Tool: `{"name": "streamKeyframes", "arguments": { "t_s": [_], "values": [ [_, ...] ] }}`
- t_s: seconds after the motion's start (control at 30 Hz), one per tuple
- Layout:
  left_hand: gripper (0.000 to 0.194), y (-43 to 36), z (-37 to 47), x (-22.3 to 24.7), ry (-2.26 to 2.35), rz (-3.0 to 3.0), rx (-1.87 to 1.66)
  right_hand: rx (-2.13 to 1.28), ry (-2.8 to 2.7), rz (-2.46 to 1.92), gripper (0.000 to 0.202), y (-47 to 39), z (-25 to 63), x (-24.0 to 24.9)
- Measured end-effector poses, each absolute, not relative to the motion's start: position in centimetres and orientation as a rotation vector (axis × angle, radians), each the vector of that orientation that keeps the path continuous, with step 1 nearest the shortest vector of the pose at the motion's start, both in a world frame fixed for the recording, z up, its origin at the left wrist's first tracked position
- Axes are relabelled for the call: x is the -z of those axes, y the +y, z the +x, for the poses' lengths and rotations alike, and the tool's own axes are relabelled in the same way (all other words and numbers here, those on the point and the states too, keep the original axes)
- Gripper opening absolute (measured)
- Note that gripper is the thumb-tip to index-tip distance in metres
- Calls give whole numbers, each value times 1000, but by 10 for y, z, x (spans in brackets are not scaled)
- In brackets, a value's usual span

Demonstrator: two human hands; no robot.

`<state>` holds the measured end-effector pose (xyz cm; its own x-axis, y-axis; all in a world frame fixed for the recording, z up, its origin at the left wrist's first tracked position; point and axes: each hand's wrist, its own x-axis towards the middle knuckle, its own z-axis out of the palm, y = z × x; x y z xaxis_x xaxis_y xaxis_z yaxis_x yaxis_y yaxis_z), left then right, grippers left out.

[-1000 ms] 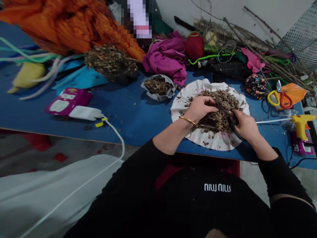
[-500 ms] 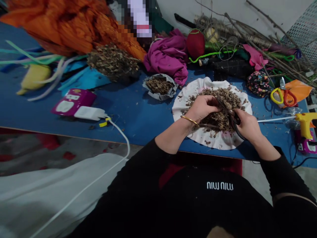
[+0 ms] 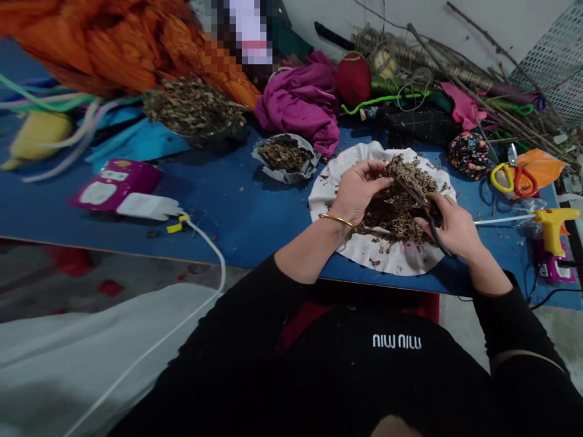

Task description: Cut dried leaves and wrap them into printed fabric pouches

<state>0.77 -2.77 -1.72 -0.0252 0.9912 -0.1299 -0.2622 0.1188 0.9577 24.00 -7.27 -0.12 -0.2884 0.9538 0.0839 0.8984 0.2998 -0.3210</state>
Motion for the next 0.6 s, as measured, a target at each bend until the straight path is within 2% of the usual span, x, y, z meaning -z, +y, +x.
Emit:
{"name": "streamKeyframes", "arguments": {
  "t_s": [0.17, 0.37, 0.6],
  "values": [
    [22, -30, 11, 19, 1141, 943, -1250, -250, -2372, -1727, 65, -73, 235, 6],
    [21, -32, 10, 17, 1153, 925, -1218, -221, -2416, -1706, 41, -75, 236, 12],
    [24, -31, 11, 13, 1175, 886, -1214, -198, -2389, -1652, 43, -75, 236, 15]
  ]
}}
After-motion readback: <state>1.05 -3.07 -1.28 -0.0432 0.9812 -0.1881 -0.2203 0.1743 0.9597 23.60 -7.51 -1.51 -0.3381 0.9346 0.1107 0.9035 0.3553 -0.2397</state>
